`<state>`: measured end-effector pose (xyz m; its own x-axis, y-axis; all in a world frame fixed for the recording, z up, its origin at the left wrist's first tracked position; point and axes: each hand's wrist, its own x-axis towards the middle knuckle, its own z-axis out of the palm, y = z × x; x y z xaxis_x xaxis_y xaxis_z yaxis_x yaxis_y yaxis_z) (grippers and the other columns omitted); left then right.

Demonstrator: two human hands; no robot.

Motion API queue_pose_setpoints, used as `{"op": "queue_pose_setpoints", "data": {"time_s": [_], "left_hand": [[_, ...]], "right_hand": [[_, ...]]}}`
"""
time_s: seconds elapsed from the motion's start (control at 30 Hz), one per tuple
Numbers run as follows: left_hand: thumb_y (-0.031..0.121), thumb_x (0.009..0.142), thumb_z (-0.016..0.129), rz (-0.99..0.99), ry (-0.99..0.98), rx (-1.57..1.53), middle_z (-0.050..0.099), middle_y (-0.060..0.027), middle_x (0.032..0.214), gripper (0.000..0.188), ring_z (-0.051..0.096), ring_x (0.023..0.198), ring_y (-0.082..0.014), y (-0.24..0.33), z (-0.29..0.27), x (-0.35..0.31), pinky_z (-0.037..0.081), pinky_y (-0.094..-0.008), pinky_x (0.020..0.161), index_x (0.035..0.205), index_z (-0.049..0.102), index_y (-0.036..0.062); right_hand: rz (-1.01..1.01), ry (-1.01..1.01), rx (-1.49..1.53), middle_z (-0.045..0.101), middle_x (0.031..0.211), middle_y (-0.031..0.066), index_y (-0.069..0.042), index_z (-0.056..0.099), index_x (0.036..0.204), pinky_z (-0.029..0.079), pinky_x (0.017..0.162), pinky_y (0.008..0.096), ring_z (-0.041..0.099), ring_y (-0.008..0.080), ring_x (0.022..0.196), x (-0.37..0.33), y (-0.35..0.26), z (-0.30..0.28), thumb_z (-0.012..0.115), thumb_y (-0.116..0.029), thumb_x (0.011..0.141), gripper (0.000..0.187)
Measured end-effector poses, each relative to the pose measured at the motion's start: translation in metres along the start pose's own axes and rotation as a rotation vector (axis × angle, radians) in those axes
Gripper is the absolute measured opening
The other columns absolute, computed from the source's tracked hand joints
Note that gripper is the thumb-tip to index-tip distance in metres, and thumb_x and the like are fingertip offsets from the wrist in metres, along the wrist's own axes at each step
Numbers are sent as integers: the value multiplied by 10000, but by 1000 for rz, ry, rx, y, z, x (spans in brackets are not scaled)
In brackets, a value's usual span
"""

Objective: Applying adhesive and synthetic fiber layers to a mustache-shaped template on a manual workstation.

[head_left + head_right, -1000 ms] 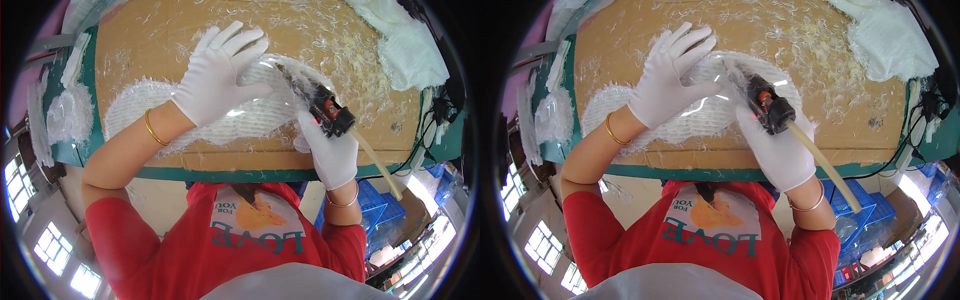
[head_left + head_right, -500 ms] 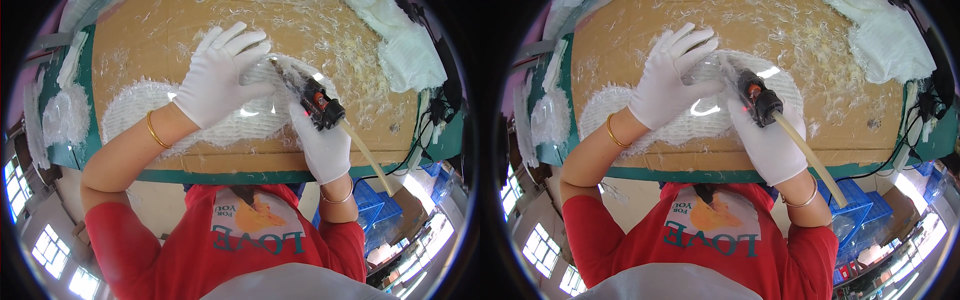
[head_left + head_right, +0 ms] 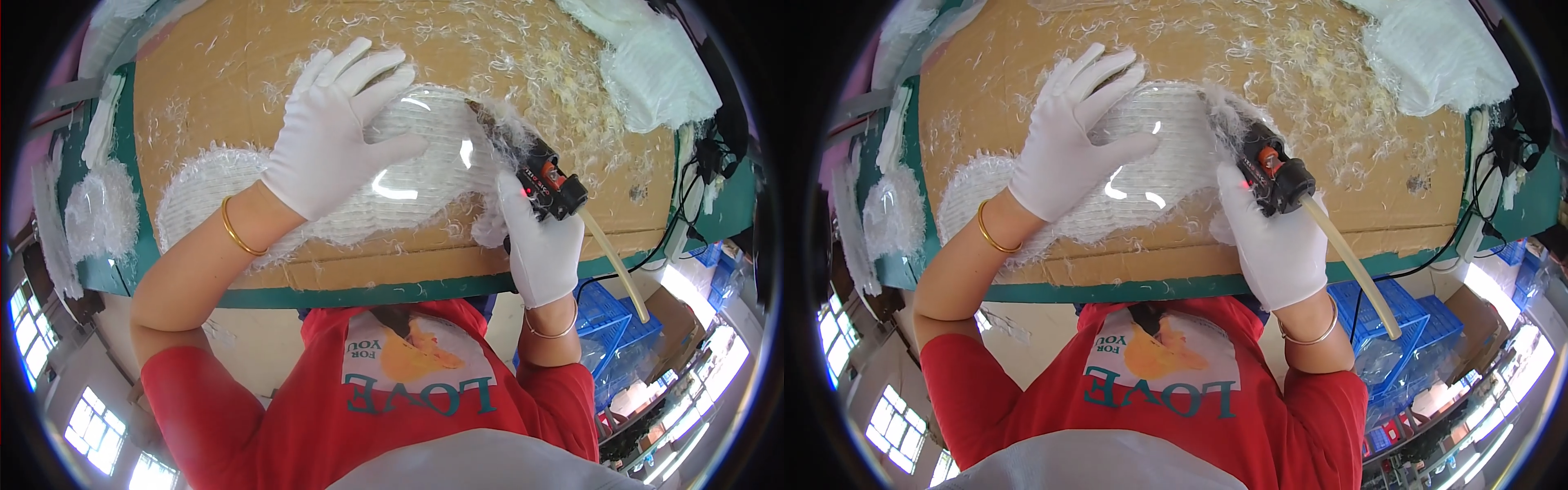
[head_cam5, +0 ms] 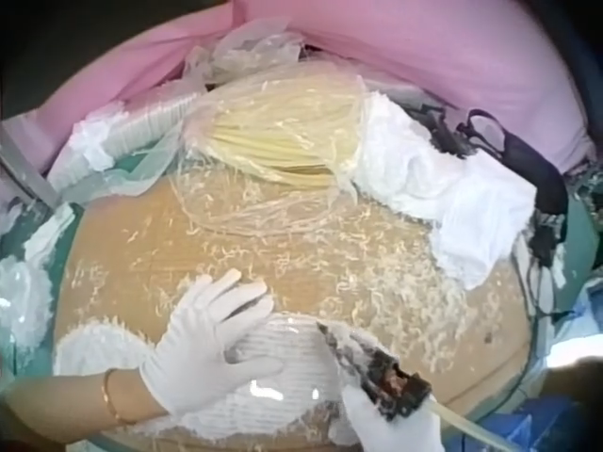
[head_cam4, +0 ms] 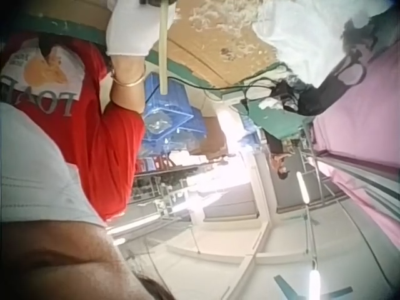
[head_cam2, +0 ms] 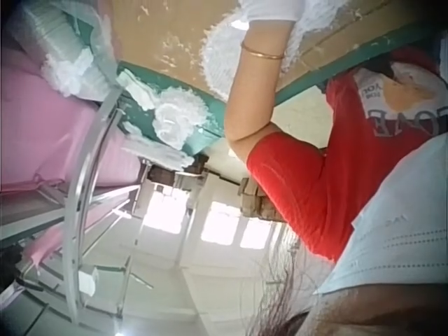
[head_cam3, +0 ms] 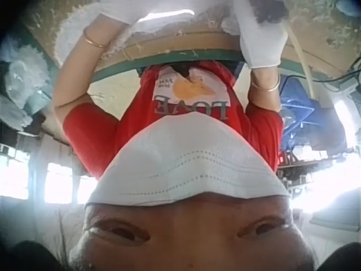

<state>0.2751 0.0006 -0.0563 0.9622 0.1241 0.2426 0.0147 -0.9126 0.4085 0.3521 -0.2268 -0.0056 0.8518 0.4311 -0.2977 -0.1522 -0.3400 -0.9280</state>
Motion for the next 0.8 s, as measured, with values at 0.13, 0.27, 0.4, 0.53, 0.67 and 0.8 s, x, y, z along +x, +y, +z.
{"op": "queue_pose_setpoints", "data": {"time_s": [0.13, 0.27, 0.4, 0.53, 0.67, 0.8], "left_hand": [[305, 758, 844, -2, 10, -13, 608, -129, 1403, 628, 485, 1366, -414, 1, -2, 1, 346, -530, 1159, 1316, 661, 82], [288, 752, 850, -1, -2, -15, 608, -128, 1402, 631, 488, 1363, -420, 1, -2, 2, 354, -520, 1155, 1317, 659, 82], [274, 748, 854, 9, 7, -5, 609, -128, 1398, 633, 491, 1361, -420, 0, -1, 0, 364, -512, 1149, 1317, 657, 78], [270, 746, 856, 13, 9, -13, 611, -127, 1396, 635, 495, 1358, -418, 2, -1, 3, 369, -506, 1146, 1317, 656, 76], [275, 749, 853, 2, 14, -27, 610, -126, 1397, 636, 493, 1361, -414, 2, -2, 1, 368, -504, 1146, 1321, 656, 79], [275, 751, 850, 4, 4, -10, 609, -126, 1401, 637, 486, 1368, -410, 2, -3, 1, 361, -501, 1152, 1325, 656, 77]], "right_hand": [[152, -1, -25, 692, 913, 5, 49, 679, 1188, 492, 700, 230, 600, 47, 796, -4, -3, -11, 691, -136, 967, 289], [-68, -83, 48, 693, 922, -7, 35, 698, 1189, 486, 729, 222, 579, 35, 826, 2, -5, -5, 712, -181, 966, 311], [31, -97, -379, 702, 973, -1, 33, 704, 1197, 497, 767, 228, 566, 37, 843, 8, -9, 2, 725, -196, 959, 331], [-73, -83, -292, 695, 944, -1, 31, 702, 1201, 493, 757, 226, 565, 37, 837, 8, 1, 1, 722, -199, 961, 333], [88, -125, -324, 686, 943, -11, 25, 692, 1225, 487, 738, 223, 563, 39, 826, 4, -25, -2, 711, -196, 969, 338], [-103, -50, -139, 676, 932, -33, 28, 690, 1219, 472, 698, 220, 552, 36, 796, 2, -2, -5, 699, -177, 973, 321]]}}
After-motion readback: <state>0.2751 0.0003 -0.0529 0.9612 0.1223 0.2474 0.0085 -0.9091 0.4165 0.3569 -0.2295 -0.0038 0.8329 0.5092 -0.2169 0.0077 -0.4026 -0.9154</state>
